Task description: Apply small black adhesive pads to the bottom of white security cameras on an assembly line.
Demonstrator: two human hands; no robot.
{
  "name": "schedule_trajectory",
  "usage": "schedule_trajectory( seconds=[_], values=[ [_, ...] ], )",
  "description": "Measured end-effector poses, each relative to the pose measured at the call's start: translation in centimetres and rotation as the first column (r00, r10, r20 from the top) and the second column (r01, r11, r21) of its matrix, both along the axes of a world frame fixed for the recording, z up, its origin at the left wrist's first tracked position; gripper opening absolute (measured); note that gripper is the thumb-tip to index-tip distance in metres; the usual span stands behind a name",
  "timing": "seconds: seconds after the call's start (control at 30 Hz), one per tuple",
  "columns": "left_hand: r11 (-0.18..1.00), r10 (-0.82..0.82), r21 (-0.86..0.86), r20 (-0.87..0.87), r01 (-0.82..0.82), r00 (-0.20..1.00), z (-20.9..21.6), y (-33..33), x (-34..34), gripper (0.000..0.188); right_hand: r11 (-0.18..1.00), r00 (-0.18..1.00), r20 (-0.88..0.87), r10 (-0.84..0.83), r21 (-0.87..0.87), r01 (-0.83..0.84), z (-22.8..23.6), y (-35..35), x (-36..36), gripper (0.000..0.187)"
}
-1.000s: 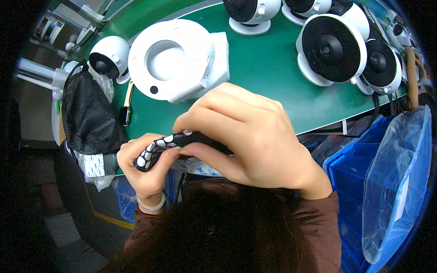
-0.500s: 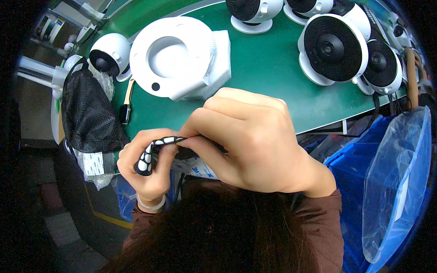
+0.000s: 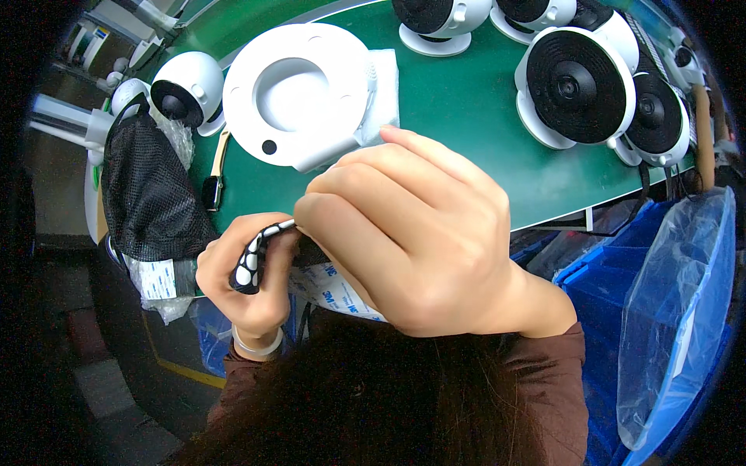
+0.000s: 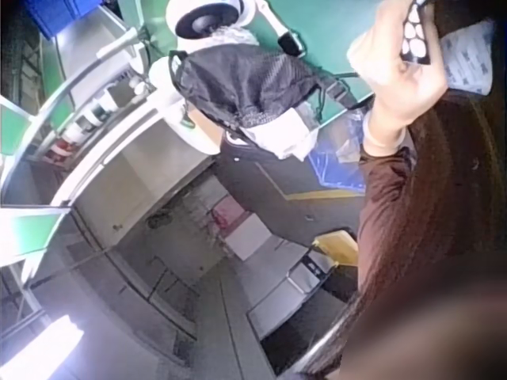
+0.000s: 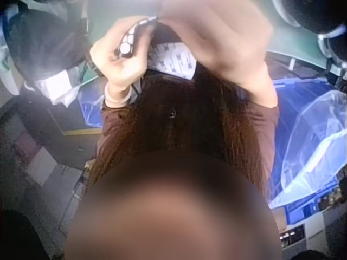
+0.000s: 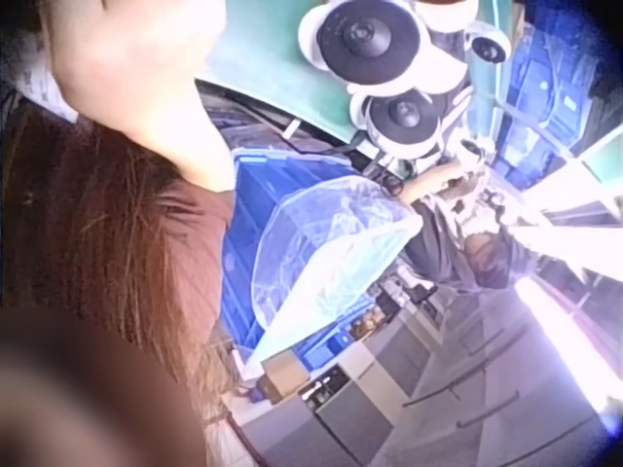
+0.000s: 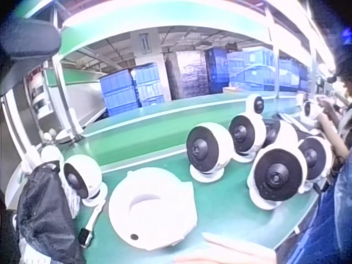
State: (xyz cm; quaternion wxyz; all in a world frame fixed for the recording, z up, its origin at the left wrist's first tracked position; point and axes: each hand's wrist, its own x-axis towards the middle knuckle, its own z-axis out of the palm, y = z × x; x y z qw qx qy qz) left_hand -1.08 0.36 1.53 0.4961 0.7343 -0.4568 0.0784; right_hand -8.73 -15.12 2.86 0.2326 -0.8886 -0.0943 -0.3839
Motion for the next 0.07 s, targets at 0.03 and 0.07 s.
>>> schedule_trajectory(
  seconds=[0.03, 0.07],
  values=[
    [1.000, 0.005, 0.013, 0.002, -0.005, 1.000, 0.00, 0.06, 0.02, 0.027, 1.000, 1.000, 0.004, 0.001, -0.021, -0.001, -0.02, -0.08, 0.11, 0.011],
    [1.000, 0.006, 0.025, 0.004, -0.007, 1.000, 0.05, 0.04, 0.05, 0.027, 1.000, 1.000, 0.003, 0.000, -0.023, 0.000, 0.00, -0.07, 0.13, 0.011]
  ],
)
